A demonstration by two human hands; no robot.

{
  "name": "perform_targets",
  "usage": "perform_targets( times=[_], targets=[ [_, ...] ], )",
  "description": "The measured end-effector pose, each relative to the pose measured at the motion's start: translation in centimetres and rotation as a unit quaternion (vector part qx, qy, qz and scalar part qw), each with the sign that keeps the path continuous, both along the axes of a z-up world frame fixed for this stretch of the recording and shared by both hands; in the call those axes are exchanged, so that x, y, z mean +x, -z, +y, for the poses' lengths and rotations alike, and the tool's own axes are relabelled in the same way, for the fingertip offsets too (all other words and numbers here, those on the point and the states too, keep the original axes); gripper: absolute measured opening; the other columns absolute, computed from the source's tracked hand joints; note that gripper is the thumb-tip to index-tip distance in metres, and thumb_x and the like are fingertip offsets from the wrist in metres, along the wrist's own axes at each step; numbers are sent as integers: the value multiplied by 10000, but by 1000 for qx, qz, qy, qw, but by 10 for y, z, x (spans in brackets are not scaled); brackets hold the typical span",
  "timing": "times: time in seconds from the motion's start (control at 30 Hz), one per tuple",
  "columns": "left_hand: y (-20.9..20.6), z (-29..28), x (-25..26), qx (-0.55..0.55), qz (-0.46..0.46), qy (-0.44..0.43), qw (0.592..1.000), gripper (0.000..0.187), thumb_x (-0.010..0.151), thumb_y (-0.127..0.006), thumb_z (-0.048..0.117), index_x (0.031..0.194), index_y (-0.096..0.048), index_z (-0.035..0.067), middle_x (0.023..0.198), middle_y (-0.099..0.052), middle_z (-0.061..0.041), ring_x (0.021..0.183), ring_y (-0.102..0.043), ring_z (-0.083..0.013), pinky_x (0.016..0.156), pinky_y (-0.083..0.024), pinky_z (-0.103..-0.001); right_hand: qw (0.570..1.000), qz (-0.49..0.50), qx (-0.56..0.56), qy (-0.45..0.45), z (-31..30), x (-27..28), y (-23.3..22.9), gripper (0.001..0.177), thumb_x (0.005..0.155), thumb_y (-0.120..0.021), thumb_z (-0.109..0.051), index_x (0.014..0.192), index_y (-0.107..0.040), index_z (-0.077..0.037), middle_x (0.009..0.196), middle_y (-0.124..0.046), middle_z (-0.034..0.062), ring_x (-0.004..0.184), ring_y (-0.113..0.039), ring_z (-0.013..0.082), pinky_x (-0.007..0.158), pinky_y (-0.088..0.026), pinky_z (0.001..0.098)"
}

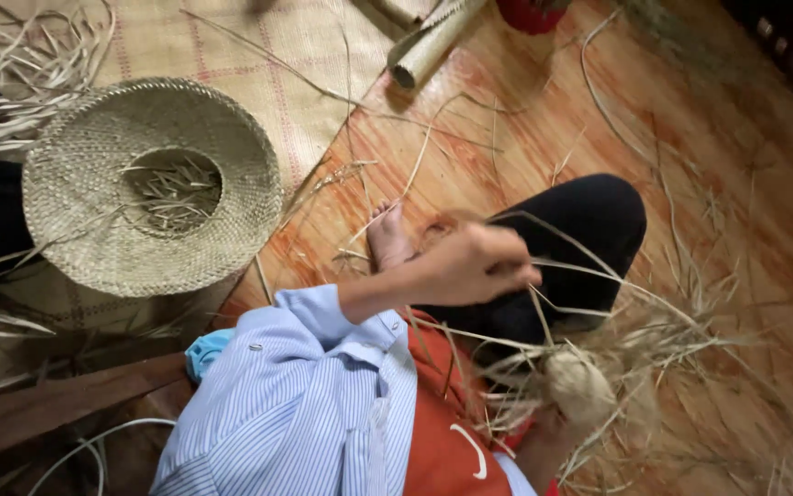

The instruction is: Weaving a traditional hat using dried straw or palm leaf strands.

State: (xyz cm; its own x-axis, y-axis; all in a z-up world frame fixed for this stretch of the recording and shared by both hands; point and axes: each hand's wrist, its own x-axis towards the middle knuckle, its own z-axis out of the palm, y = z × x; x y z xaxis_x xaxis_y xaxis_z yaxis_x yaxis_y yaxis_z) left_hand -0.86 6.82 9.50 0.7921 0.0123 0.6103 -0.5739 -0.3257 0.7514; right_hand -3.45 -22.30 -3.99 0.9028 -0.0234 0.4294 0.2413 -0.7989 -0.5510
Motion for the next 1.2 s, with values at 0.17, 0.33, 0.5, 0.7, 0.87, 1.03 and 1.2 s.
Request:
perform_targets(
  times=[0.17, 0.33, 0.5, 0.7, 0.87, 1.03, 1.2],
  targets=[
    [48, -18, 15, -94, 131, 100, 982, 107, 722, -581, 75, 649, -537, 10, 484, -435, -17, 411, -360, -106, 402, -346, -217, 994, 36, 100, -13, 18, -20, -11, 338, 710, -570, 51, 1044, -516, 61, 974, -545, 162, 823, -520, 246, 697, -426, 288],
    [40, -7, 13, -93, 111, 93, 985, 86, 729, -583, 53, 672, -551, -4, 528, -511, -25, 414, -388, -88, 385, -341, -207, 977, 92, 194, 5, 36, -49, -7, 393, 675, -573, 56, 1061, -501, 41, 970, -544, 142, 805, -523, 225, 665, -438, 269],
    [46, -11, 13, -80, 148, 115, 979, 102, 733, -590, 67, 662, -559, -1, 473, -460, -13, 389, -355, -88, 368, -323, -208, 950, 143, 278, 20, 4, -36, 39, 450, 640, -576, 61, 1079, -486, 21, 966, -542, 121, 788, -524, 204, 632, -450, 250],
    [54, -23, 16, -69, 132, 116, 982, 104, 717, -600, 75, 649, -575, 1, 458, -461, -22, 378, -367, -102, 366, -323, -213, 863, 283, 382, 168, -34, 30, 89, 442, 823, -428, -312, 1101, -496, 25, 1029, -537, 138, 895, -493, 204, 758, -392, 281],
    [58, -35, 15, 30, 231, 142, 962, 205, 727, -597, 205, 703, -623, 4, 557, -588, -59, 409, -482, -127, 392, -403, -233, 718, 259, 637, 103, 25, 0, -3, 266, 844, -524, -280, 877, -555, -18, 675, -553, 34, 569, -526, 120, 482, -412, 199],
    [67, -44, 10, 124, 267, 194, 936, 350, 753, -504, 276, 950, -523, -13, 740, -616, -143, 548, -581, -249, 481, -459, -321, 762, 214, 609, 48, 18, 0, 9, 182, 848, -518, -197, 785, -543, -28, 586, -508, 3, 471, -457, 75, 435, -351, 169],
    [39, -44, -3, 72, 345, 254, 901, 696, 558, -621, 432, 1087, -472, 4, 735, -624, -110, 578, -594, -195, 484, -465, -265, 914, 179, 348, 103, 45, -7, -26, 300, 843, -533, -239, 646, -551, -14, 512, -472, 21, 442, -378, 98, 442, -308, 204]
  ],
)
